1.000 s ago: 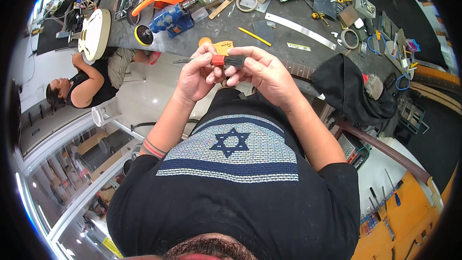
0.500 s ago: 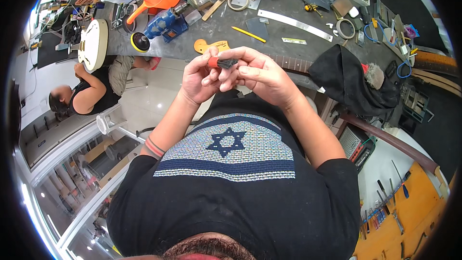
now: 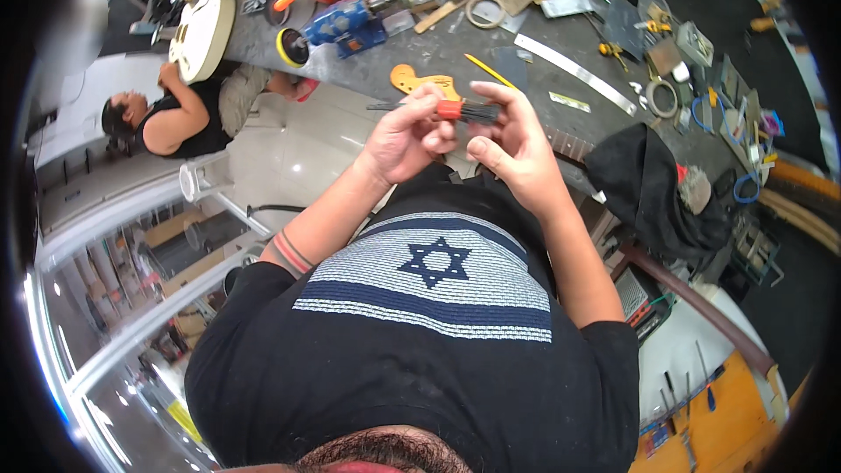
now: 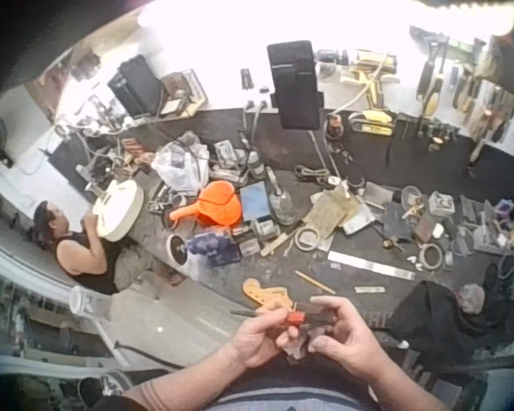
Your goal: The person uses yellow-handled shears to cut or scrape a piece of material above a trash bin, then applies a small red-handled tool to a rotating buffing wheel on a bench.
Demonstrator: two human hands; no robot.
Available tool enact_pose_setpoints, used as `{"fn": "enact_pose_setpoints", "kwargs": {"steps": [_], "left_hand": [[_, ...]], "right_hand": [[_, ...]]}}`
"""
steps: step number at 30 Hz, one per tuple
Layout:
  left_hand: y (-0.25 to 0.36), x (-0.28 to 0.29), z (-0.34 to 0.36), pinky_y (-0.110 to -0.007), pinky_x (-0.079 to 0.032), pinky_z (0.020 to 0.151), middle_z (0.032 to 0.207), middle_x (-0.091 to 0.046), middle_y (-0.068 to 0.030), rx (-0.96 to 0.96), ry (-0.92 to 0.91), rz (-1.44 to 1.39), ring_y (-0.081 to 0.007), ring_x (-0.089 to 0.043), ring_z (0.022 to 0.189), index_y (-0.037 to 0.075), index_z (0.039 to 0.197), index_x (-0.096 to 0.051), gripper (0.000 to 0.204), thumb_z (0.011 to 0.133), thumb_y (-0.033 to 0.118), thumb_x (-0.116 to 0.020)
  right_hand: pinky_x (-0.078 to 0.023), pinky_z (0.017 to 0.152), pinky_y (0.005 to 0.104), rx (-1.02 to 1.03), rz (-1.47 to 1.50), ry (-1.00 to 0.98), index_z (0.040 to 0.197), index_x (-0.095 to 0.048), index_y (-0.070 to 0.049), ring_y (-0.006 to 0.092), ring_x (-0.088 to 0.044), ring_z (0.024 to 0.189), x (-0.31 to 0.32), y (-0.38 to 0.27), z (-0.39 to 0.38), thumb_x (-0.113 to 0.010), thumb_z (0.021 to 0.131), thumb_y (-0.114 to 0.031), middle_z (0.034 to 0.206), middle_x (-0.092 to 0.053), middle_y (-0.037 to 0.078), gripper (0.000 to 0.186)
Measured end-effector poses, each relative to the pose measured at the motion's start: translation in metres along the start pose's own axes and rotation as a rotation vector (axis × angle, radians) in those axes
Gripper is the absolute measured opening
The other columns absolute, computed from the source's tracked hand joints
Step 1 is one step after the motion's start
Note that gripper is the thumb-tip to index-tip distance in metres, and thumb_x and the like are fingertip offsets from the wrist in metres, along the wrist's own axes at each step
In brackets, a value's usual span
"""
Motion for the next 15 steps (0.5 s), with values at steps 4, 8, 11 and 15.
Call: {"fn": "enact_pose_setpoints", "kwargs": {"steps": [4,8,11,15], "left_hand": [[-0.006,0.014,-0.009,-0.035,-0.06,0.079,0.096,-0.078,-0.0112,0.025,-0.03,0.046,-0.0176,-0.075,0.079,0.01,0.116,-0.065,0.018,0.111,0.027,-0.065],[0.015,0.06,-0.032,-0.038,-0.06,0.085,0.118,-0.074,-0.0152,-0.148,0.303,0.158,-0.0205,-0.075,0.096,0.008,0.131,-0.059,0.031,0.11,0.03,-0.067],[0.063,0.083,-0.068,-0.043,-0.054,0.105,0.138,-0.065,-0.0163,-0.55,0.704,0.984,-0.0249,-0.065,0.127,0.007,0.148,-0.048,0.056,0.1,0.02,-0.074],[0.077,0.014,-0.071,-0.043,-0.049,0.112,0.139,-0.065,-0.014,-0.521,0.071,1.564,-0.0275,-0.064,0.129,0.004,0.157,-0.042,0.071,0.094,0.011,-0.074]], "right_hand": [[-0.057,0.083,0.0254,0.013,-0.223,0.121,0.13,-0.065,-0.001,0.0105,-0.069,0.094,-0.003,-0.004,0.003,-0.073,0.105,-0.007,0.113,-0.071,0.006,0.026],[-0.056,0.075,0.0251,0.053,-0.491,0.102,0.117,-0.07,0.002,0.0088,-0.07,0.085,-0.003,-0.01,0.013,-0.07,0.105,-0.005,0.095,-0.073,0.004,0.013],[-0.058,0.076,0.0315,0.02,-0.821,-0.029,0.11,-0.07,0.001,0.0153,-0.074,0.083,-0.024,-0.009,0.029,-0.068,0.1,0.0,0.093,-0.075,0.009,0.01],[-0.058,0.074,0.0336,-0.036,-0.74,-0.16,0.108,-0.068,0.001,0.0176,-0.073,0.079,-0.055,0.023,0.049,-0.068,0.102,-0.004,0.097,-0.078,0.013,0.008]]}}
Point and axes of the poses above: each hand's wrist, its own z-axis towards the middle knuckle, its own x-axis out of the back of the hand, y = z × x, the point moved 5 cm from there along z, towards the middle knuckle
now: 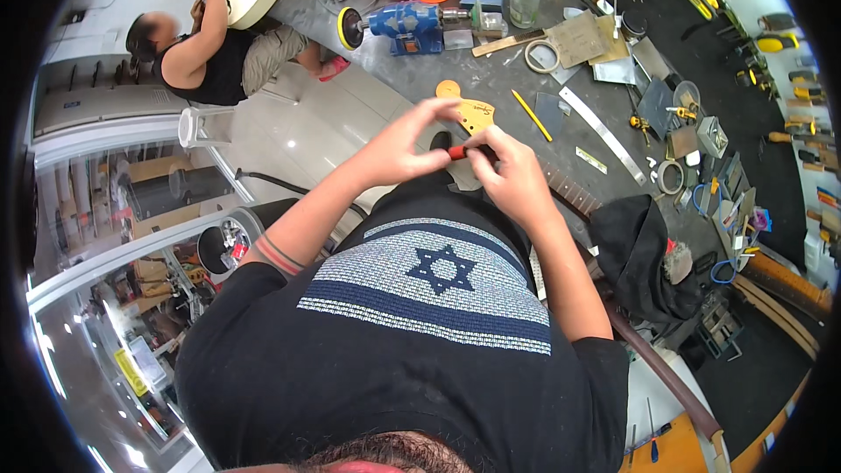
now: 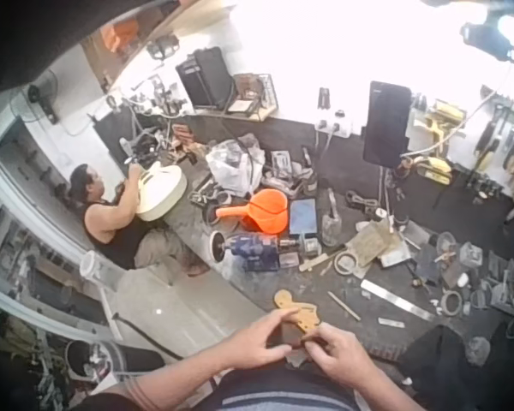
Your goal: The person uses yellow-handled shears to cut or scrape a piece of material above a trash bin, then applies a small red-handled tool to a rotating buffing wheel on a bench.
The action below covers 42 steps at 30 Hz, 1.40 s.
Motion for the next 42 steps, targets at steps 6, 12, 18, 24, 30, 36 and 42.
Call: {"fn": "enact_pose_setpoints", "kwargs": {"steps": [6,12,18,24,30,36,42], "left_hand": [[-0.041,0.012,-0.011,-0.046,-0.054,0.093,0.112,-0.071,-0.0181,0.247,-0.167,0.0,-0.0358,-0.069,0.107,0.004,0.128,-0.063,0.024,0.106,0.016,-0.065],[-0.099,0.075,-0.028,-0.053,-0.051,0.092,0.11,-0.069,-0.0198,0.197,-0.189,0.236,-0.0443,-0.065,0.106,0.002,0.11,-0.062,0.025,0.11,0.026,-0.059],[-0.193,0.175,-0.044,-0.051,-0.051,0.092,0.108,-0.067,-0.0229,0.176,-0.06,0.118,-0.0456,-0.064,0.106,-0.003,0.11,-0.062,0.028,0.11,0.025,-0.058],[-0.239,0.265,-0.033,-0.049,-0.05,0.097,0.112,-0.065,-0.024,0.196,-0.088,0.115,-0.0457,-0.063,0.112,-0.003,0.116,-0.06,0.03,0.113,0.026,-0.056],[-0.275,0.3,-0.015,-0.047,-0.048,0.101,0.118,-0.062,-0.0223,0.118,-0.185,0.081,-0.0439,-0.06,0.117,-0.003,0.119,-0.057,0.03,0.115,0.027,-0.053],[-0.286,0.307,0.01,-0.045,-0.049,0.097,0.115,-0.062,-0.0196,0.159,-0.34,0.113,-0.0406,-0.06,0.108,-0.004,0.118,-0.058,0.029,0.115,0.025,-0.052],[-0.266,0.301,0.011,-0.038,-0.05,0.084,0.098,-0.063,-0.01,0.227,-0.436,-0.253,-0.0227,-0.06,0.09,-0.002,0.113,-0.063,0.03,0.116,0.026,-0.054]], "right_hand": [[-0.056,0.068,0.0325,-0.028,0.025,-0.033,0.109,-0.068,0.003,0.0144,-0.069,0.074,-0.049,-0.006,0.049,-0.07,0.104,-0.01,0.094,-0.076,0.012,0.013],[-0.051,0.063,0.0318,-0.157,0.263,-0.03,0.104,-0.062,-0.002,0.0114,-0.06,0.068,-0.099,0.031,0.12,-0.069,0.107,-0.013,0.077,-0.059,0.002,0.013],[-0.05,0.106,0.0515,0.41,-1.057,0.151,0.149,-0.053,-0.01,0.0359,-0.062,0.126,-0.112,0.014,0.285,-0.092,0.079,-0.024,0.143,-0.06,0.015,0.081],[-0.051,0.106,0.0508,0.175,-1.272,-0.056,0.16,-0.048,-0.016,0.0362,-0.062,0.125,-0.14,0.03,0.341,-0.097,0.067,-0.031,0.141,-0.06,0.014,0.106],[-0.05,0.104,0.0491,0.052,-1.244,0.003,0.155,-0.052,-0.013,0.0357,-0.061,0.124,-0.158,0.023,0.335,-0.098,0.064,-0.032,0.137,-0.061,0.014,0.103],[-0.041,0.117,0.0519,0.087,-1.22,0.104,0.155,-0.052,-0.012,0.0358,-0.057,0.133,-0.172,0.016,0.313,-0.095,0.067,-0.03,0.142,-0.058,0.015,0.1],[-0.048,0.11,0.0477,0.141,-0.502,0.052,0.152,-0.055,-0.01,0.0352,-0.063,0.123,-0.226,-0.064,0.298,-0.086,0.084,-0.014,0.13,-0.064,0.015,0.075]]}}
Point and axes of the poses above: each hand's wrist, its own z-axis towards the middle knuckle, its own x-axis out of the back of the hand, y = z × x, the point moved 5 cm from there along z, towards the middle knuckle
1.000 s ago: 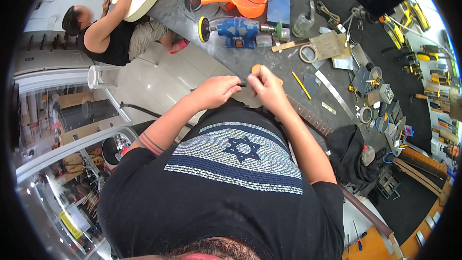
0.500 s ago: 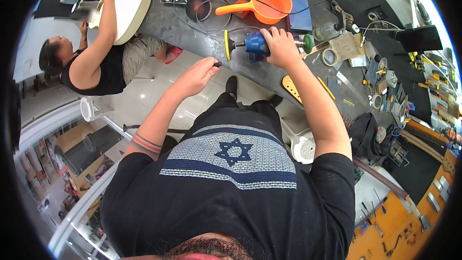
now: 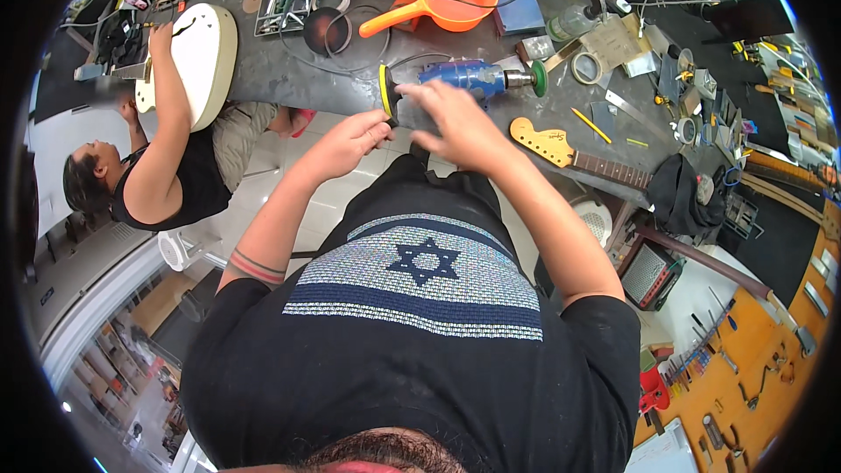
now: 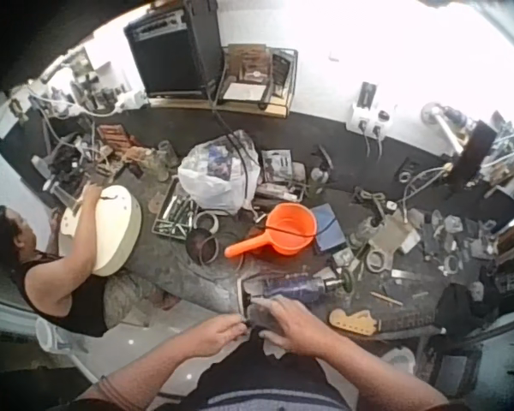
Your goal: The person uses yellow-handled shears to cut or scrape a piece of material above a trash bin, then applies a small red-handled tool to a rotating buffing wheel on a bench.
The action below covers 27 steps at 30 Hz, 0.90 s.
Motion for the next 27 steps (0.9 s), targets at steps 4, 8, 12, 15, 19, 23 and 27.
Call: {"fn": "enact_pose_setpoints", "kwargs": {"steps": [4,8,12,15,19,23,27], "left_hand": [[0.004,-0.01,-0.001,-0.03,-0.047,0.077,0.09,-0.059,0.0005,0.094,-0.204,-0.212,-0.0119,-0.054,0.084,0.004,0.109,-0.066,0.03,0.117,0.03,-0.054],[-0.002,-0.006,-0.006,-0.031,-0.047,0.078,0.09,-0.059,0.0001,0.221,-0.335,-0.28,-0.0129,-0.055,0.086,0.004,0.112,-0.066,0.031,0.117,0.032,-0.053],[0.002,-0.005,-0.011,-0.042,-0.051,0.089,0.097,-0.065,-0.012,0.063,-0.191,-0.027,-0.029,-0.066,0.098,0.0,0.116,-0.063,0.031,0.115,0.03,-0.054],[-0.003,-0.007,-0.012,-0.048,-0.051,0.091,0.102,-0.067,-0.0172,-0.085,-0.138,0.311,-0.0395,-0.066,0.102,0.001,0.113,-0.063,0.028,0.112,0.027,-0.056],[-0.015,-0.02,-0.012,-0.053,-0.05,0.092,0.107,-0.067,-0.0197,-0.12,-0.152,0.404,-0.045,-0.064,0.107,0.002,0.11,-0.063,0.022,0.11,0.023,-0.057],[-0.027,-0.031,-0.01,-0.053,-0.052,0.091,0.106,-0.068,-0.0179,-0.172,-0.12,0.522,-0.0416,-0.066,0.107,0.004,0.108,-0.064,0.015,0.105,0.018,-0.058],[-0.032,-0.036,-0.01,-0.054,-0.054,0.088,0.103,-0.068,-0.0162,-0.274,-0.115,0.616,-0.0392,-0.068,0.105,0.006,0.105,-0.065,0.012,0.101,0.015,-0.058]], "right_hand": [[-0.057,0.09,0.0434,-0.03,0.28,-0.077,0.132,-0.067,-0.006,0.031,-0.072,0.1,-0.016,-0.019,0.002,-0.082,0.092,-0.01,0.104,-0.071,0.014,0.042],[-0.06,0.082,0.0398,-0.085,0.342,-0.055,0.111,-0.072,-0.001,0.0283,-0.076,0.091,-0.03,-0.013,-0.003,-0.078,0.097,-0.008,0.099,-0.074,0.014,0.016],[-0.06,0.075,0.0336,-0.255,0.458,-0.041,0.104,-0.07,0.001,0.018,-0.076,0.079,-0.042,-0.011,-0.005,-0.075,0.099,-0.005,0.091,-0.076,0.011,0.01],[-0.059,0.075,0.0313,-0.479,0.652,-0.095,0.1,-0.068,0.002,0.0144,-0.075,0.08,-0.057,-0.003,-0.01,-0.074,0.101,-0.005,0.089,-0.077,0.009,0.009],[-0.059,0.076,0.0312,-0.549,0.848,-0.101,0.099,-0.066,0.001,0.015,-0.074,0.082,-0.082,0.013,-0.023,-0.074,0.103,-0.007,0.091,-0.078,0.01,0.012],[-0.06,0.077,0.0318,-0.557,1.002,-0.043,0.1,-0.064,0.0,0.0156,-0.074,0.083,-0.099,0.034,-0.033,-0.075,0.103,-0.007,0.092,-0.077,0.01,0.013],[-0.061,0.079,0.0327,-0.617,1.117,-0.062,0.101,-0.064,0.0,0.0162,-0.074,0.083,-0.108,0.043,-0.039,-0.076,0.102,-0.007,0.093,-0.077,0.01,0.014]]}}
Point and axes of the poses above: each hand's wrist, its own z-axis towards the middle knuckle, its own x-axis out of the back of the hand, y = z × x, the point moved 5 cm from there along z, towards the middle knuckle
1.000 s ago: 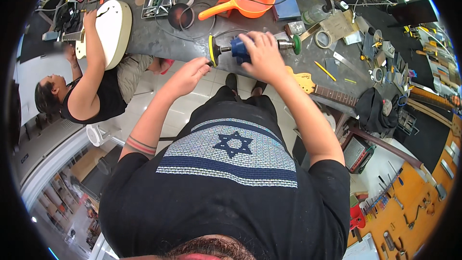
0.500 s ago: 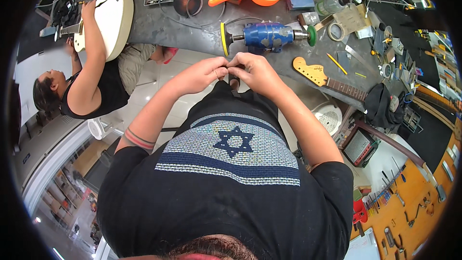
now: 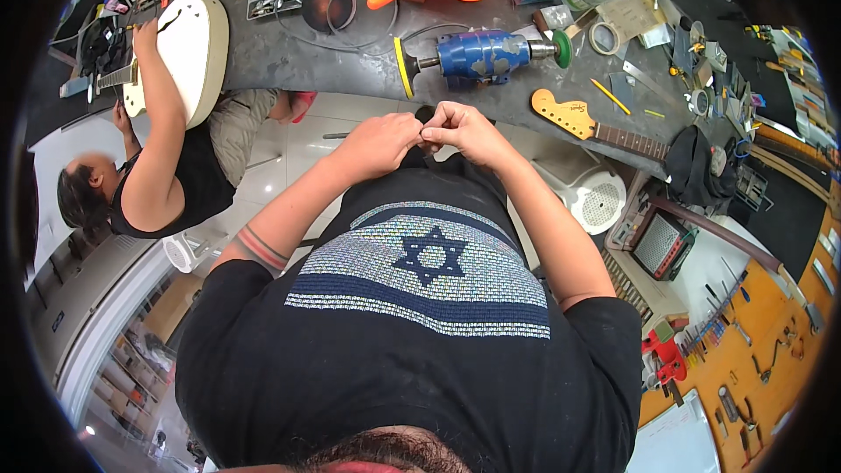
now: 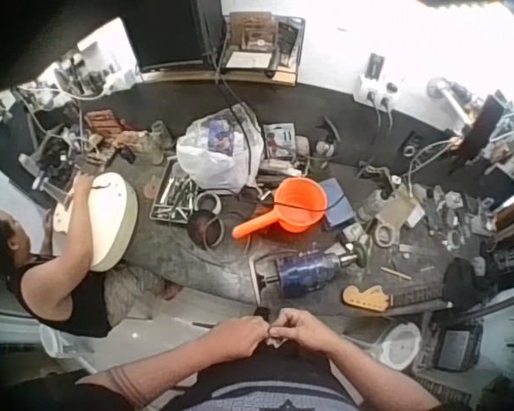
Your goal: The person uses yellow-handled shears to cut or scrape a piece of material above a trash bin, then applies a small red-handled tool to a rotating buffing wheel on a bench.
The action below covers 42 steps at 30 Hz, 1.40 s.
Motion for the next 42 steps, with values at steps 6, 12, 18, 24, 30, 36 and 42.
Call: {"fn": "enact_pose_setpoints", "kwargs": {"steps": [6,12,18,24,30,36,42], "left_hand": [[-0.039,0.0,-0.009,-0.053,-0.055,0.087,0.105,-0.072,-0.0155,0.107,0.214,-0.036,-0.0401,-0.07,0.102,0.005,0.102,-0.069,0.014,0.099,0.015,-0.06],[-0.074,0.017,-0.001,-0.053,-0.053,0.087,0.105,-0.072,-0.0195,0.223,0.311,-0.006,-0.0439,-0.068,0.101,0.001,0.104,-0.07,0.021,0.103,0.021,-0.063],[-0.083,0.02,0.011,-0.053,-0.053,0.087,0.109,-0.073,-0.0182,0.293,0.27,0.027,-0.0433,-0.069,0.104,0.002,0.106,-0.072,0.021,0.103,0.021,-0.063],[-0.088,0.016,0.02,-0.054,-0.054,0.089,0.112,-0.075,-0.0175,0.331,0.247,0.053,-0.0415,-0.071,0.105,0.004,0.106,-0.073,0.022,0.1,0.016,-0.057],[-0.091,0.012,0.025,-0.054,-0.055,0.09,0.11,-0.077,-0.0163,0.338,0.245,0.061,-0.0399,-0.072,0.105,0.004,0.105,-0.074,0.022,0.096,0.014,-0.056],[-0.093,0.006,0.027,-0.054,-0.055,0.087,0.108,-0.077,-0.0151,0.316,0.273,0.079,-0.0392,-0.072,0.103,0.006,0.104,-0.073,0.02,0.095,0.014,-0.057],[-0.094,0.003,0.025,-0.053,-0.055,0.085,0.106,-0.076,-0.0142,0.279,0.32,0.092,-0.0387,-0.072,0.102,0.007,0.103,-0.071,0.017,0.094,0.012,-0.058]], "right_hand": [[-0.056,0.09,0.0433,0.32,-0.867,0.355,0.117,-0.072,-0.007,0.0304,-0.073,0.099,0.013,-0.042,-0.008,-0.08,0.092,-0.01,0.102,-0.075,0.008,0.027],[-0.025,0.132,0.0562,0.57,-1.659,0.596,0.168,-0.039,-0.022,0.0326,-0.037,0.158,0.063,-0.056,0.001,-0.081,0.082,-0.009,0.166,-0.042,0.01,0.097],[-0.027,0.132,0.0561,0.672,-1.702,0.587,0.167,-0.039,-0.024,0.0343,-0.036,0.158,0.081,-0.043,0.018,-0.085,0.077,-0.01,0.168,-0.041,0.008,0.103],[-0.027,0.131,0.0562,0.629,-1.733,0.576,0.167,-0.039,-0.023,0.0368,-0.037,0.156,0.074,-0.048,0.017,-0.09,0.073,-0.018,0.164,-0.043,0.011,0.107],[-0.031,0.127,0.0556,0.484,-1.739,0.469,0.168,-0.039,-0.021,0.0378,-0.04,0.153,0.058,-0.074,0.024,-0.092,0.079,-0.036,0.16,-0.047,0.014,0.105],[-0.031,0.127,0.0539,0.473,-1.756,0.529,0.167,-0.042,-0.022,0.0386,-0.042,0.152,0.06,-0.072,0.026,-0.094,0.078,-0.035,0.16,-0.048,0.015,0.104],[-0.03,0.126,0.0553,0.474,-1.734,0.521,0.165,-0.044,-0.021,0.0382,-0.041,0.152,0.06,-0.072,0.028,-0.093,0.078,-0.036,0.159,-0.049,0.015,0.101]]}}
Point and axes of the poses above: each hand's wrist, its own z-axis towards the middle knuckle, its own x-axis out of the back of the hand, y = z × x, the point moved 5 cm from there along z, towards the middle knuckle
